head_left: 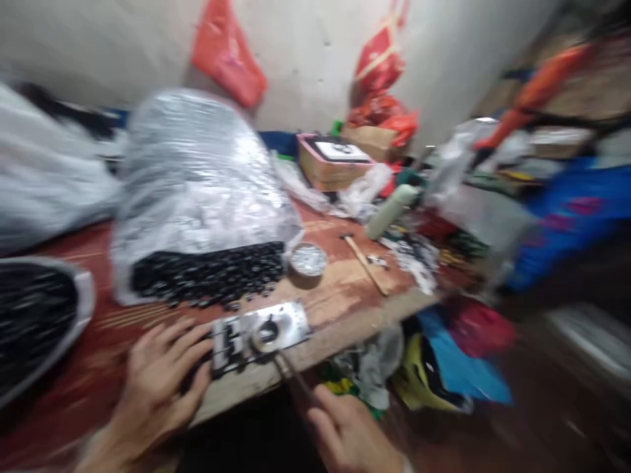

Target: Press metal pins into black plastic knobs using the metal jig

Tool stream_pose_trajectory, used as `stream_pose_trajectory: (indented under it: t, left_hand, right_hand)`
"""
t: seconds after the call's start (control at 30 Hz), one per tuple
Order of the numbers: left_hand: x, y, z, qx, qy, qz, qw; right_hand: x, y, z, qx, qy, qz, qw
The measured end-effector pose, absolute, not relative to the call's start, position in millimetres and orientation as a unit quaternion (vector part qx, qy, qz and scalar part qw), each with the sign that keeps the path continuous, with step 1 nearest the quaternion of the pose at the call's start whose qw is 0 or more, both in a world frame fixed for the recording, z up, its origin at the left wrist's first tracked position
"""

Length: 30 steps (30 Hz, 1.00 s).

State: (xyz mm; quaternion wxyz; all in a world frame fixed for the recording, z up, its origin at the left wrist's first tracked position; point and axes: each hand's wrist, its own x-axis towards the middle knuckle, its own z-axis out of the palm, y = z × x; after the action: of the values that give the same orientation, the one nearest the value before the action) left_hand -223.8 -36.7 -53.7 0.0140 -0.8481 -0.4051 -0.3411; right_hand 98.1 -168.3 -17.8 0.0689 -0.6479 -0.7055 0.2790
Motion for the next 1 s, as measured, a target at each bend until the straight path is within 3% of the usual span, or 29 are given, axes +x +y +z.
stream_pose_trajectory:
  t: [0.1,0.27,0.47,0.77,0.9,1.0]
  left_hand:
    - [-220,-41,-41,-0.848,-0.434,-0.305,-0.005]
    - [-205,-38,-28,-0.834,-0.458,-0.304,-0.054]
    - [-201,-33,-27,-0.827,-0.448,-0.325,-0.099]
    - [-200,-28,-31,-0.784,-0.438,-0.43,-0.094]
    - [-221,-27,-19,-0.745,-0.482,-0.46,-0.039]
    - [-260,-24,-6,-0.684,-0.579,-0.438,0.07]
  right_hand:
    - [152,-152,-39,-0.586,-0.788,0.172,0.083]
    - [217,-81,-70,-0.486,-0.85,-0.14,0.149]
    - [216,-19,-56,-0.491,-0.842,-0.206,0.091]
    - [216,-11,-79,-0.495,-0.817,-0.271,0.115]
    - [211,-9,-75,-0.491,-0.818,-0.268,0.138]
    - [206,-11,-71,-0.495,-0.816,-0.252,0.16]
